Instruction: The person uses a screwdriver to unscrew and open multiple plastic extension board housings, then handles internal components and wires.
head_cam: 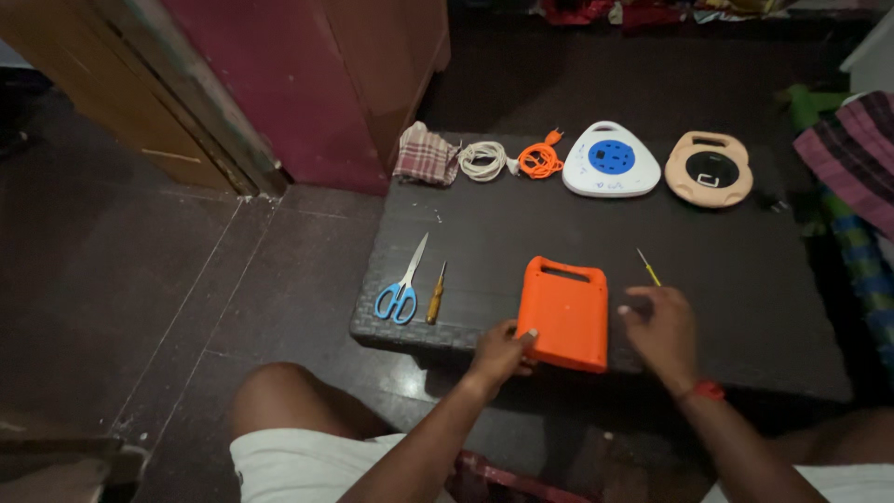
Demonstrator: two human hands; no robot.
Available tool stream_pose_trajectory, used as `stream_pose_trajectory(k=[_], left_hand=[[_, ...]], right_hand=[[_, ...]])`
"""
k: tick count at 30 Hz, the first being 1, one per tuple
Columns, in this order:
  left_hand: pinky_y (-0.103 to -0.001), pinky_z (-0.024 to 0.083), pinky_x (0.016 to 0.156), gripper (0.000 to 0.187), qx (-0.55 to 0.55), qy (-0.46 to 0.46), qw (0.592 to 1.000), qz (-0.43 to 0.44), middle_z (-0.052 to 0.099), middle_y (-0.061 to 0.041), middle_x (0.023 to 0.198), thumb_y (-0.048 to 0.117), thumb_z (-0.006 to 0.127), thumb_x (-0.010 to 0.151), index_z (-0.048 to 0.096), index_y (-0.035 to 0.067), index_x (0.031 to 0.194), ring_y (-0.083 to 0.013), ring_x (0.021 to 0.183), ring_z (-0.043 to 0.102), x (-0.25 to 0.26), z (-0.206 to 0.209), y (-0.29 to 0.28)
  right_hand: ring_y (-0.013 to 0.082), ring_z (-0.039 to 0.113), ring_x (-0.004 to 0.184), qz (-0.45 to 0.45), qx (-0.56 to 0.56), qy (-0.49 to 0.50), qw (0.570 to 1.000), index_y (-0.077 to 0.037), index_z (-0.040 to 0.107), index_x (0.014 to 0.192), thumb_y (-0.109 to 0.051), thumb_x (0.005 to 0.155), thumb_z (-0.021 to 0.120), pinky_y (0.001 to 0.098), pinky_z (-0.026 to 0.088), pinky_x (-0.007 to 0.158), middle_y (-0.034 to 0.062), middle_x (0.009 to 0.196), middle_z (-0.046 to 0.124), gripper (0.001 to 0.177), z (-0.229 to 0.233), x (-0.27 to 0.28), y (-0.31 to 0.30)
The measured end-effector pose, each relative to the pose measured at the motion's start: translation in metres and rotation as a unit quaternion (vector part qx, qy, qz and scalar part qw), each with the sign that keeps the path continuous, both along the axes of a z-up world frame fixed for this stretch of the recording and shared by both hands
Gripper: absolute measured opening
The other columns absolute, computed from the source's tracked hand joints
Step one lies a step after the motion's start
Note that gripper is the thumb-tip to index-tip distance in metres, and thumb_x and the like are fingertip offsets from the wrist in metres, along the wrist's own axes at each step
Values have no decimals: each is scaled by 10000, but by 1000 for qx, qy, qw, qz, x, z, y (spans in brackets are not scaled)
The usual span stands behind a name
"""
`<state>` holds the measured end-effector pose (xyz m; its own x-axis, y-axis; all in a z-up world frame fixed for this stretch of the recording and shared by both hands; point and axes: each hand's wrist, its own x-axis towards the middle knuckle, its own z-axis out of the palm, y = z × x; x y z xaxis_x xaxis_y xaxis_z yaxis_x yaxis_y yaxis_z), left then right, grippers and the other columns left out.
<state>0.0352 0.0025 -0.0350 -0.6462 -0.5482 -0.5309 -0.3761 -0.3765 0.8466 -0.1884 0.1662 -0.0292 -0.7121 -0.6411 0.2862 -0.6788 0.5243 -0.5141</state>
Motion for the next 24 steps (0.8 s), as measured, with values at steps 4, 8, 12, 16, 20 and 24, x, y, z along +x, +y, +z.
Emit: stream_pose_trajectory(k=[4, 8, 12, 16, 20, 24], left_hand=[[-293, 608, 671, 335, 27, 4, 999, -29, 741, -60, 968, 314, 567, 1021, 675, 60, 1210, -153, 797, 728, 1, -13, -3], [-355, 581, 665, 291, -116, -33, 987, -110, 763, -117, 893, 285, 647, 973, 747, 32, 1077, -213, 756, 724, 4, -14, -7], [-447, 563, 822, 350, -358, -140, 918, -94, 754, -180, 936, 370, 695, 956, 774, 36, 1024, -324, 874, 718, 17, 17, -29], [-516, 436, 914, 397, -609, -269, 744, 53, 671, -147, 1101, 339, 769, 802, 724, 42, 1062, -337, 1103, 598, 35, 54, -54], [-493, 380, 975, 370, -578, -349, 737, 27, 618, -115, 1137, 338, 742, 863, 685, 49, 1087, -300, 1157, 525, 47, 52, -64], [-476, 390, 925, 287, -633, -338, 695, 31, 628, -101, 1087, 274, 722, 877, 676, 89, 1091, -292, 1083, 551, 48, 16, -64]], right_hand=[[379, 623, 1176, 90, 35, -69, 993, -39, 643, 1229, -321, 788, 818, 485, 498, 999, 211, 1272, 631, 552, 30, 46, -27], [388, 550, 1270, 123, 85, -22, 988, -62, 620, 1276, -388, 694, 851, 499, 482, 1052, 210, 1366, 558, 706, 36, 64, -37], [426, 428, 1366, 116, 120, 52, 985, -95, 609, 1319, -371, 675, 855, 555, 424, 1042, 242, 1491, 435, 743, 42, 71, -47], [400, 458, 1397, 183, 37, 41, 982, -59, 597, 1332, -182, 677, 728, 553, 424, 1053, 241, 1494, 477, 679, 59, 80, -54], [405, 485, 1368, 246, -18, 30, 969, -63, 639, 1245, -61, 623, 633, 528, 415, 1096, 230, 1442, 545, 622, 73, 94, -64], [405, 541, 1299, 278, -54, 18, 959, -59, 644, 1206, 11, 634, 558, 507, 446, 1067, 178, 1352, 611, 583, 79, 106, -69]])
